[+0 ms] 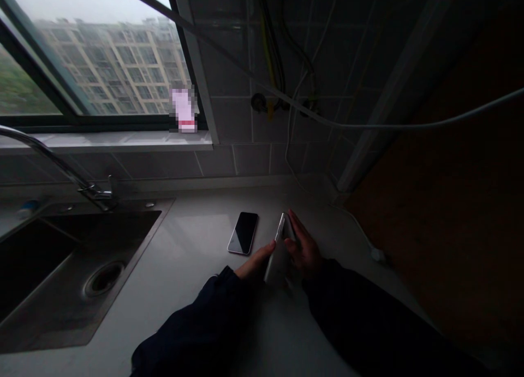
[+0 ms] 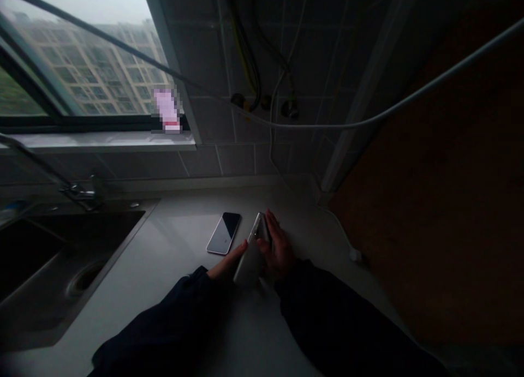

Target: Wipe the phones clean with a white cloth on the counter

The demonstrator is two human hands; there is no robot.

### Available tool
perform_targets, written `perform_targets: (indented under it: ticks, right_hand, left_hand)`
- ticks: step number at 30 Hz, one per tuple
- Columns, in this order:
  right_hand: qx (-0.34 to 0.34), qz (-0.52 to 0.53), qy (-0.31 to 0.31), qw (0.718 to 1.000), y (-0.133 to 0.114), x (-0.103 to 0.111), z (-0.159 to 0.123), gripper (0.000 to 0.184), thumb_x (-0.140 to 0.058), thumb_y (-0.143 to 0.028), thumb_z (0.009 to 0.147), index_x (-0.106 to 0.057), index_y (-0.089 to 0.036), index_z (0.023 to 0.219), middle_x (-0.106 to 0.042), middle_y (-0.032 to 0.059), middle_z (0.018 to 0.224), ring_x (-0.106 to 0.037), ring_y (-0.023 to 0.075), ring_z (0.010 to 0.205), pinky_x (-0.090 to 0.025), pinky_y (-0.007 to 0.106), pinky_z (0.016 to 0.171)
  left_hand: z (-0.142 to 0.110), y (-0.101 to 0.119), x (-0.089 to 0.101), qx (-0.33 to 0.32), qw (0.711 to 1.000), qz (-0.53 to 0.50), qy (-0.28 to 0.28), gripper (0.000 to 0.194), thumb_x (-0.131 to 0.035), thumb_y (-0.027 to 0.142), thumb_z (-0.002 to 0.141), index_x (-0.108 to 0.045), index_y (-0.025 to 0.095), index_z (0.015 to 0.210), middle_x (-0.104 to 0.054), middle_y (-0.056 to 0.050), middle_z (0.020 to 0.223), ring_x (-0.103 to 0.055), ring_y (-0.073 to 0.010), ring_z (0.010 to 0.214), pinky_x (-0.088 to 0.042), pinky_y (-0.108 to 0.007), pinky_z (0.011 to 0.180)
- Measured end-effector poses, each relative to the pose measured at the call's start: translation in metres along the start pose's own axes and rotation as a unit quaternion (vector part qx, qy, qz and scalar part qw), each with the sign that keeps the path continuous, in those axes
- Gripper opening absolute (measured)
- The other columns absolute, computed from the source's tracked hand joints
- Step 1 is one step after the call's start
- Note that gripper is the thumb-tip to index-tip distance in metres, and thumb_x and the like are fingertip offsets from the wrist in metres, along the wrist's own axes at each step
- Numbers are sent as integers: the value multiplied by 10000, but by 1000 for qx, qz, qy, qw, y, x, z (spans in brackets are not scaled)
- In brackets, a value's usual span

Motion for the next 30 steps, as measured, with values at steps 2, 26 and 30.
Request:
perform_targets:
  ticks: [2, 26, 30]
  right_hand:
    - [-5, -6, 4, 1000, 1, 0, -1, 627, -430, -413, 1045, -243, -246, 1621, -303, 91, 1663, -313, 285, 1525, -354, 529, 1223]
    - [-121, 85, 102, 984, 34, 29, 8, 314, -566, -417, 978, -743, -212, 1139, -741, 102, 1157, -698, 242, 1093, -548, 386, 985]
    - [-192, 130, 125, 965, 49, 30, 5, 345, -658, -495, 897, -753, -198, 1045, -764, 86, 1039, -727, 242, 971, -586, 366, 873]
  left_hand:
    - [-2, -1, 2, 8, 1000, -8, 13, 726, -624, 725, 821, -715, 93, 1164, -757, -175, 952, -714, -242, 764, -543, -329, 671]
    - [-9, -1, -1, 35, 999, -6, 9, 728, -578, 712, 861, -693, 67, 1178, -748, -177, 922, -724, -256, 791, -559, -352, 722]
    - [-9, 0, -1, 41, 999, -1, 6, 715, -592, 705, 859, -707, 61, 1146, -749, -182, 919, -724, -254, 772, -561, -356, 719]
Point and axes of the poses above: each hand's wrist, its own z-axis towards the middle knuckle, its own x-axis out of the back of the hand, y = z × x, the point moved 10 cm from there along z, towards the middle knuckle
